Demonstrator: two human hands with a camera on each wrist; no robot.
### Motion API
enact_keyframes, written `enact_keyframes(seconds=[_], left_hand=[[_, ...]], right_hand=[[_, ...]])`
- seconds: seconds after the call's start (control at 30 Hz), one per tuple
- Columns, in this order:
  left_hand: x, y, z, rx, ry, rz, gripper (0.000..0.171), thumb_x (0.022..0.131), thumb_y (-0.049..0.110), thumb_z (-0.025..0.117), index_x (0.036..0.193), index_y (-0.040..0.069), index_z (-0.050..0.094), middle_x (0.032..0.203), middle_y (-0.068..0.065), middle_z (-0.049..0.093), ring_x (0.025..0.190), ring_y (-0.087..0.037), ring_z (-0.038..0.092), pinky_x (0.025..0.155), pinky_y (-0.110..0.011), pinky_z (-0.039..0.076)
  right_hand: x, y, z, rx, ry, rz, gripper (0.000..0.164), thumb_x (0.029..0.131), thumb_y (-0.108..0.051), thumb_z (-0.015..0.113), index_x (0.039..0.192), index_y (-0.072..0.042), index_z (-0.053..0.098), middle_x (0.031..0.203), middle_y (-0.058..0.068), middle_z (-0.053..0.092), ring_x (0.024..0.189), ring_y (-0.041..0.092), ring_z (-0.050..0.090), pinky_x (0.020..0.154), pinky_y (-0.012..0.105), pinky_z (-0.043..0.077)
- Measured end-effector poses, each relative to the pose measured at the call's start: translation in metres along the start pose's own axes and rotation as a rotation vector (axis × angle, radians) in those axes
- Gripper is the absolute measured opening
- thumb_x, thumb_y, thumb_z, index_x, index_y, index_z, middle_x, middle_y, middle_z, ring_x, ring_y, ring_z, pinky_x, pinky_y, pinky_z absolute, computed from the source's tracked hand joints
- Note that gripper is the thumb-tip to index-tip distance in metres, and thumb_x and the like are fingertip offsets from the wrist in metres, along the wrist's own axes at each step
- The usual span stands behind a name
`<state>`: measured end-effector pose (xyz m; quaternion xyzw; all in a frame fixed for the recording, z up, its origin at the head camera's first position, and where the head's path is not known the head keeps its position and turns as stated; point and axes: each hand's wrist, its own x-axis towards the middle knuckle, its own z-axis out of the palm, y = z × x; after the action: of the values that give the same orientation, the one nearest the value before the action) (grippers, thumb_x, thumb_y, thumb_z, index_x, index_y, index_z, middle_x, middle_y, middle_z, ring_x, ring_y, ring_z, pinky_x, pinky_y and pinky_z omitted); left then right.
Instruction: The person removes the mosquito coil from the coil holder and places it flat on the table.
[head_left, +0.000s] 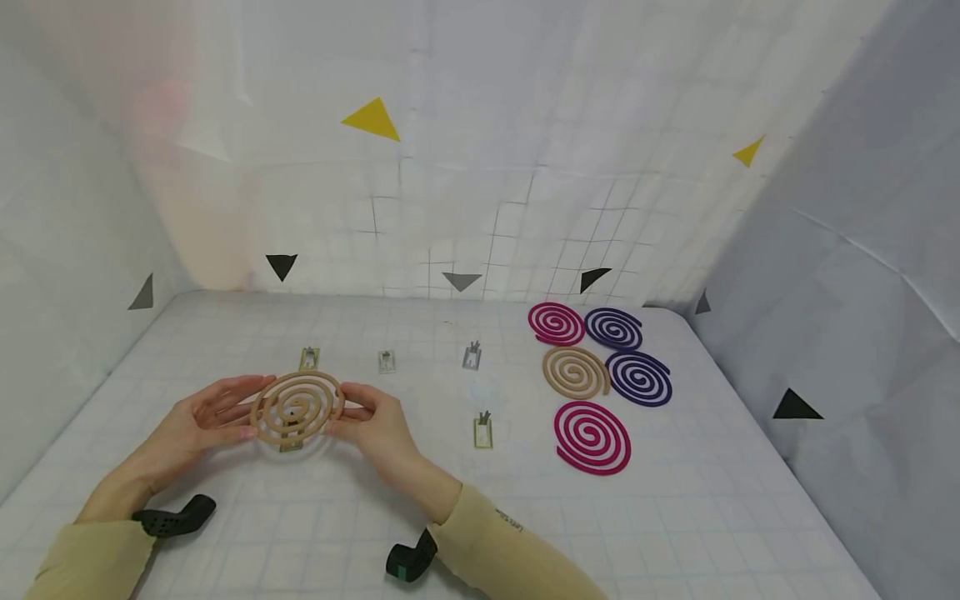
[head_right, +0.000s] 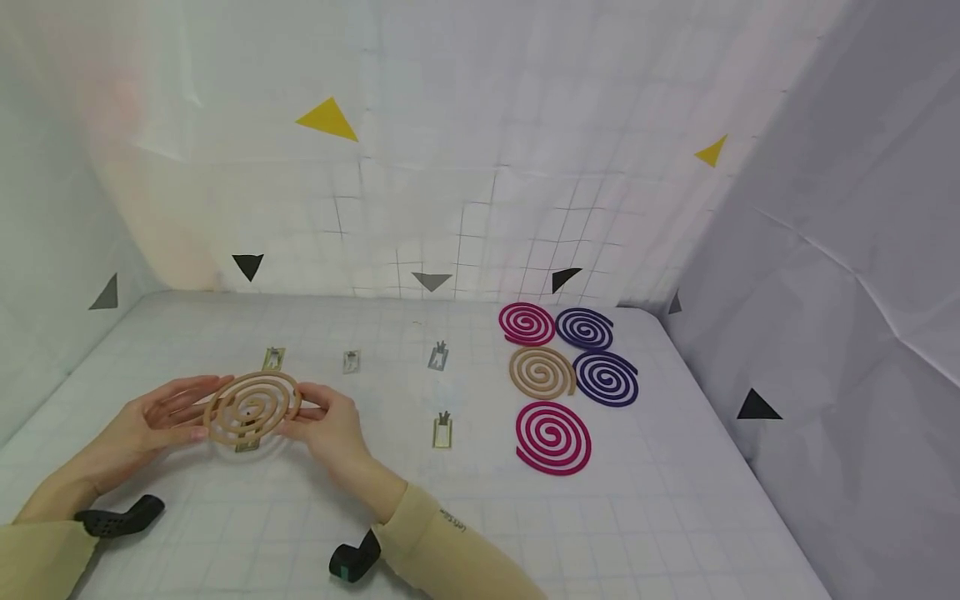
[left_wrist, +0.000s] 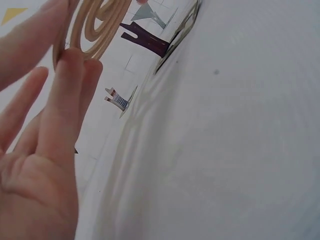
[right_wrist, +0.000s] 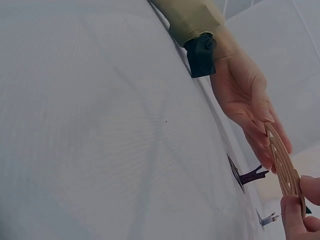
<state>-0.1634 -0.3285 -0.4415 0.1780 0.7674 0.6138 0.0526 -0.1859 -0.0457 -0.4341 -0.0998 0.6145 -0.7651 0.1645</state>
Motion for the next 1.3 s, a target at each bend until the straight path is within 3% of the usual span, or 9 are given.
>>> enact_keyframes(seconds=[0.23, 0.43, 0.63, 0.97, 1.2, 1.3], left_hand=[[0.005, 0.003, 0.004, 0.004, 0.015, 0.004, 0.068, 0.090, -0.010, 0.064, 0.151, 0.000, 0.036, 0.151, 0.010, 0.050, 0.127, 0.003, 0.054, 0.096, -0.015, 0.050], [0.015, 0.016, 0.016, -0.014, 0.037, -0.003, 0.067, 0.089, -0.007, 0.067, 0.150, 0.002, 0.038, 0.153, 0.002, 0.048, 0.127, 0.000, 0.054, 0.095, -0.020, 0.053], [0.031, 0.038, 0.041, 0.027, 0.079, -0.068, 0.069, 0.089, 0.005, 0.073, 0.150, 0.013, 0.042, 0.154, -0.001, 0.045, 0.124, 0.000, 0.056, 0.094, -0.022, 0.055], [0.058, 0.045, 0.082, -0.067, 0.061, 0.032, 0.071, 0.084, -0.003, 0.075, 0.147, 0.004, 0.044, 0.152, -0.008, 0.048, 0.121, -0.006, 0.061, 0.091, -0.030, 0.058], [0.071, 0.053, 0.108, -0.071, 0.065, 0.045, 0.073, 0.081, 0.000, 0.080, 0.145, 0.004, 0.046, 0.152, -0.018, 0.046, 0.118, -0.008, 0.063, 0.090, -0.029, 0.058], [0.077, 0.056, 0.120, -0.057, 0.056, 0.027, 0.073, 0.080, 0.006, 0.082, 0.145, 0.008, 0.048, 0.152, -0.015, 0.047, 0.120, -0.012, 0.062, 0.091, -0.028, 0.057]], right_hand=[[-0.001, -0.008, -0.004, -0.018, 0.009, -0.002, 0.055, 0.082, 0.013, 0.070, 0.135, 0.004, 0.057, 0.128, 0.016, 0.065, 0.106, 0.020, 0.069, 0.086, 0.028, 0.059], [-0.002, -0.025, -0.017, 0.030, 0.004, -0.003, 0.056, 0.083, 0.014, 0.069, 0.136, 0.002, 0.057, 0.130, 0.015, 0.065, 0.108, 0.022, 0.069, 0.088, 0.032, 0.059], [-0.009, -0.047, -0.044, 0.034, -0.021, -0.002, 0.056, 0.085, 0.014, 0.066, 0.138, 0.003, 0.055, 0.134, 0.020, 0.062, 0.115, 0.027, 0.066, 0.092, 0.032, 0.058], [-0.025, -0.060, -0.090, -0.019, -0.017, -0.026, 0.056, 0.087, 0.012, 0.066, 0.141, 0.004, 0.052, 0.140, 0.023, 0.057, 0.120, 0.029, 0.064, 0.097, 0.032, 0.056], [-0.032, -0.062, -0.119, -0.065, 0.017, 0.020, 0.056, 0.087, 0.006, 0.069, 0.140, 0.000, 0.054, 0.140, 0.019, 0.058, 0.121, 0.025, 0.064, 0.098, 0.033, 0.055], [-0.037, -0.065, -0.130, -0.078, 0.032, 0.039, 0.056, 0.087, 0.005, 0.069, 0.141, -0.001, 0.054, 0.139, 0.019, 0.058, 0.121, 0.025, 0.063, 0.097, 0.033, 0.055]])
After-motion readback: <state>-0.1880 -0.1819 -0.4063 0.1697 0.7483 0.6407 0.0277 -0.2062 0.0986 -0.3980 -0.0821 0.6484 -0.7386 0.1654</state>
